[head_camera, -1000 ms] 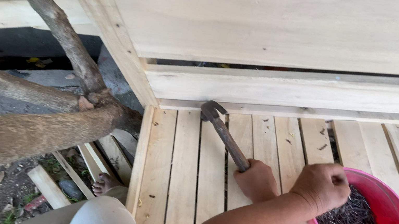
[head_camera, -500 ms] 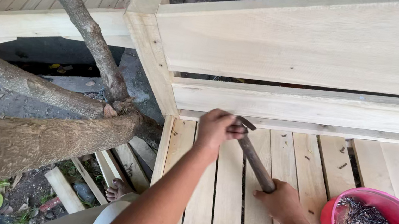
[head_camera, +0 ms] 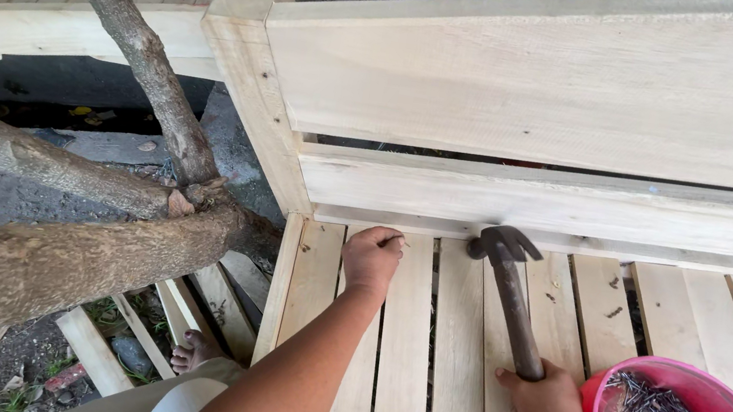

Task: The person hammers nails into a wooden frame using a hammer. They repeatedly pick nails from a pink container and drive them into the wood to secure the structure.

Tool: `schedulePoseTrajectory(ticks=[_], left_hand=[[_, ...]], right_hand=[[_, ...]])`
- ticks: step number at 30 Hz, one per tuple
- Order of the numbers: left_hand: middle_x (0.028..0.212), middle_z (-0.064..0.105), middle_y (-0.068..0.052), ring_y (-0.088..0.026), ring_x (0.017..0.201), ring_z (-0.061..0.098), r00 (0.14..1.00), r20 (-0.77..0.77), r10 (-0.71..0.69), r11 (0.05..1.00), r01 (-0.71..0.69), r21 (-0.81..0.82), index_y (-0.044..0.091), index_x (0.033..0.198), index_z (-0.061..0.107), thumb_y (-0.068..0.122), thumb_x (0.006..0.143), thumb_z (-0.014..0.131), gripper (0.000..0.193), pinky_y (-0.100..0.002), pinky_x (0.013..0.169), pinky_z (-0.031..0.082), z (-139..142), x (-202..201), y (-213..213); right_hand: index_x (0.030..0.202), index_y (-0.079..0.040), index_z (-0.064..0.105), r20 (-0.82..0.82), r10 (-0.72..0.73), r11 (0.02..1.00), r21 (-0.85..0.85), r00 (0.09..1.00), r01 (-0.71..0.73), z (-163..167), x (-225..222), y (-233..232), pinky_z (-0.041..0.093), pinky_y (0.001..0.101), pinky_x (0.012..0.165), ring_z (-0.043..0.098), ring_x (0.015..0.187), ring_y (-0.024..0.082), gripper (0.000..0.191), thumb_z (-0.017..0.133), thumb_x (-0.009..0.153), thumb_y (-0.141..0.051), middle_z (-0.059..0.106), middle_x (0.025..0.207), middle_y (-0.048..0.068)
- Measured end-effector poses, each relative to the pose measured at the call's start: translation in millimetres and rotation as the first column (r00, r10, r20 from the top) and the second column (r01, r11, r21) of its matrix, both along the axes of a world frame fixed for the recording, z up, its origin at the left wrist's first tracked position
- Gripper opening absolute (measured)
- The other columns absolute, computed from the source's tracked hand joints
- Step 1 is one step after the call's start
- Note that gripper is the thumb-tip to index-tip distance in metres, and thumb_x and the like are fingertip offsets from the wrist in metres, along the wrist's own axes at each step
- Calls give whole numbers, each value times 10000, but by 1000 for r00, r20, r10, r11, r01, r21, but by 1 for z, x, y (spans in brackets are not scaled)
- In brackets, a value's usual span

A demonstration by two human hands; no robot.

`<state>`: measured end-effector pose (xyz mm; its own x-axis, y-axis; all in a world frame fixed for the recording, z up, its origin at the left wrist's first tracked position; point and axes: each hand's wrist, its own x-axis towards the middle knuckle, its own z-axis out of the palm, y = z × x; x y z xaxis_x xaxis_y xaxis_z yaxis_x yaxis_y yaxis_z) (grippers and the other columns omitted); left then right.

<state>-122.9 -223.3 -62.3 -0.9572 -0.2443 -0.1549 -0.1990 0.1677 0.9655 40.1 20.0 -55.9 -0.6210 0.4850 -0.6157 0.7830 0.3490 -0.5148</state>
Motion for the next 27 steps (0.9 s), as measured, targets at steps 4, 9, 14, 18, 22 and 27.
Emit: schedulePoseTrajectory(ticks=[4,9,14,18,22,27], left_hand=[[864,746,-133,-273,735,705,973,-229,-18,974,-35,-222,51,881,781,96,836,751,70,-368,706,569,-5,-3,11],[937,736,-162,-355,852,697,953,-288,-93,912,-35,-409,59,895,786,70,842,721,85,-419,780,572,-16,-5,11],[966,751,-113,-307,839,722,983,-171,-65,947,7,-321,86,908,776,123,854,719,87,-389,779,594,-20,-7,10],[987,753,-98,-318,870,706,979,-185,-83,918,3,-397,96,915,786,135,853,729,93,-412,782,581,-16,-11,11],[987,747,-81,-316,890,698,982,-141,-122,887,44,-460,112,896,779,168,857,722,90,-425,780,576,-14,-16,11],[978,740,-69,-299,919,700,954,-186,-234,771,65,-634,131,867,752,195,869,688,91,-435,800,577,-18,-22,16]], right_hand=[[1184,-26,722,-13,52,994,98,999,-50,-2,1,-4,515,365,457,632,483,210,472,842,816,-296,679,626,116],[1174,-18,729,25,15,997,76,1000,-17,-2,4,-5,513,425,510,622,529,253,444,830,836,-288,670,667,149],[1189,-32,729,23,87,987,131,996,-89,1,4,-7,576,391,634,709,625,226,465,823,830,-311,719,731,133],[1214,-46,732,53,68,990,121,996,-74,7,2,-10,599,438,698,730,696,269,471,805,837,-319,756,758,166],[1199,-48,731,78,92,981,165,993,-104,11,1,-15,615,439,774,775,777,304,469,806,836,-336,787,824,195],[1187,-55,740,44,120,965,229,992,-127,3,1,-17,604,438,858,791,863,339,476,809,822,-354,798,884,217]])
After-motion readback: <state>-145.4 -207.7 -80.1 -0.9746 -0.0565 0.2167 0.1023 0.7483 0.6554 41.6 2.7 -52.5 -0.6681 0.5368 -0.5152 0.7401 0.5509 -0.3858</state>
